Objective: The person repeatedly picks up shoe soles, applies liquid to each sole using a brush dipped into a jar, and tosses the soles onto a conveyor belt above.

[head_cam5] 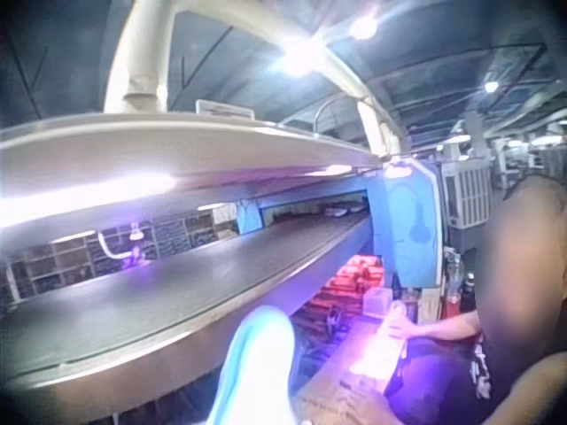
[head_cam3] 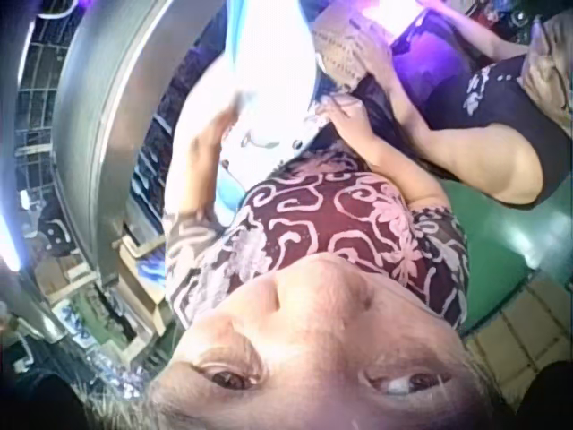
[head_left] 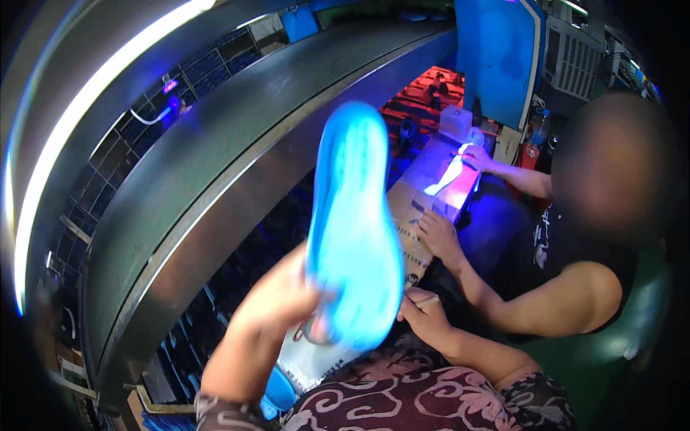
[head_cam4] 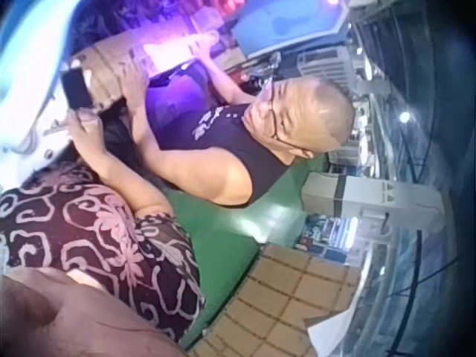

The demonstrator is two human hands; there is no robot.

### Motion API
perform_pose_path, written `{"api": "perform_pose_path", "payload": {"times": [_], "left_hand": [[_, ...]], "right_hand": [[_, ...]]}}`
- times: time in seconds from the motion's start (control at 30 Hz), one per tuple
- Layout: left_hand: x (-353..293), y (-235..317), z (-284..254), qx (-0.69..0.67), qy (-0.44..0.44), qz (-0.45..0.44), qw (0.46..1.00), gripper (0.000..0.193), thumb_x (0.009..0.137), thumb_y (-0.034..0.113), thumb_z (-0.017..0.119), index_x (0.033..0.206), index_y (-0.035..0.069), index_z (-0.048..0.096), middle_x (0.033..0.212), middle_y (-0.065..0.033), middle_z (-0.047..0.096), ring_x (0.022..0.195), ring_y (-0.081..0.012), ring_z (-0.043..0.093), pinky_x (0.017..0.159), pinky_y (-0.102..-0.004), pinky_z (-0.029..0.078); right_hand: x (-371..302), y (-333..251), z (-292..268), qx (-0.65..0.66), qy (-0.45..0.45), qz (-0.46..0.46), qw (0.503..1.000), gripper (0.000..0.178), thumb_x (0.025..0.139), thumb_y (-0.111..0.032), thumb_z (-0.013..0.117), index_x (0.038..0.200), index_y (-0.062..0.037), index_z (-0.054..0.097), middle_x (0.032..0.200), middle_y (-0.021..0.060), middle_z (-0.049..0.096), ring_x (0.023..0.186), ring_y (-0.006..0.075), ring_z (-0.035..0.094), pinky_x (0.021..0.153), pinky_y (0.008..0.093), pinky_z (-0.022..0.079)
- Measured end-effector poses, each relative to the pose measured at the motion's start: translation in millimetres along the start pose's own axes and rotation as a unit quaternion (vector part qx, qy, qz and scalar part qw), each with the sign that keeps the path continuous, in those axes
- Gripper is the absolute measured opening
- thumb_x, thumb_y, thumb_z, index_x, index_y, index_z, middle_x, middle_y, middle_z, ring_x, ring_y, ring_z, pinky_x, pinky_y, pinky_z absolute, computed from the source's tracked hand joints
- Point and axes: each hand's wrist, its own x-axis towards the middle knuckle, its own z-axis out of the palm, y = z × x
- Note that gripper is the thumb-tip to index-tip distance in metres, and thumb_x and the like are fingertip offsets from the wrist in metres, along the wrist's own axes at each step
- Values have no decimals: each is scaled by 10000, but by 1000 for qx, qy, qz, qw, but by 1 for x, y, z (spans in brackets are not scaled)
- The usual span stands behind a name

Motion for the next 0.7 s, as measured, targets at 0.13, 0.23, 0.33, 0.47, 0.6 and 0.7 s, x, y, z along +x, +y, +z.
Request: {"api": "perform_pose_path", "payload": {"times": [0.13, 0.23, 0.33, 0.47, 0.6, 0.7], "left_hand": [[221, 92, -27, -349, 73, 139, 924, 143, 876, 88, 603, 942, -18, 533, 824, -120, 631, 832, -253, 660, 738, -267, 570], [252, 127, 42, -382, 135, 198, 892, 133, 887, 93, 591, 889, -10, 507, 765, -103, 592, 843, -277, 658, 818, -307, 559], [211, 82, 74, -311, 19, 222, 924, 193, 924, 189, 566, 977, 17, 495, 790, -99, 585, 837, -268, 655, 860, -363, 536], [102, -40, 5, -43, 48, 245, 967, 470, 952, 321, 516, 1292, 13, 413, 932, -194, 647, 816, -269, 659, 732, -347, 523], [-74, -143, -47, 111, 209, 67, 969, 321, 955, 155, 543, 1230, -2, 489, 971, -112, 660, 874, -169, 648, 778, -295, 521], [-198, -188, -52, 303, 446, -68, 840, 271, 859, 63, 622, 1119, -6, 590, 932, -89, 667, 883, -146, 626, 759, -260, 496]], "right_hand": [[2, 1, -13, 72, 4, 70, 995, 344, 976, -172, 468, 764, 25, 654, 704, 70, 624, 609, 113, 567, 573, 251, 457], [4, 12, -25, 108, 43, 100, 988, 340, 979, -191, 477, 772, 14, 654, 719, 68, 633, 620, 112, 568, 586, 251, 459], [4, 22, -30, 145, 54, 133, 979, 343, 981, -209, 487, 776, 13, 650, 715, 66, 637, 627, 109, 564, 593, 250, 453], [5, 33, -19, 136, 6, 139, 981, 324, 976, -187, 508, 772, 18, 654, 720, 60, 653, 608, 87, 547, 575, 234, 444], [2, 38, 2, 171, 1, 148, 974, 366, 983, -217, 489, 742, 20, 629, 702, 75, 639, 604, 107, 546, 576, 244, 442], [-1, 35, 25, 159, -9, 136, 978, 380, 983, -251, 492, 754, 21, 624, 695, 78, 627, 602, 108, 535, 590, 247, 433]]}}
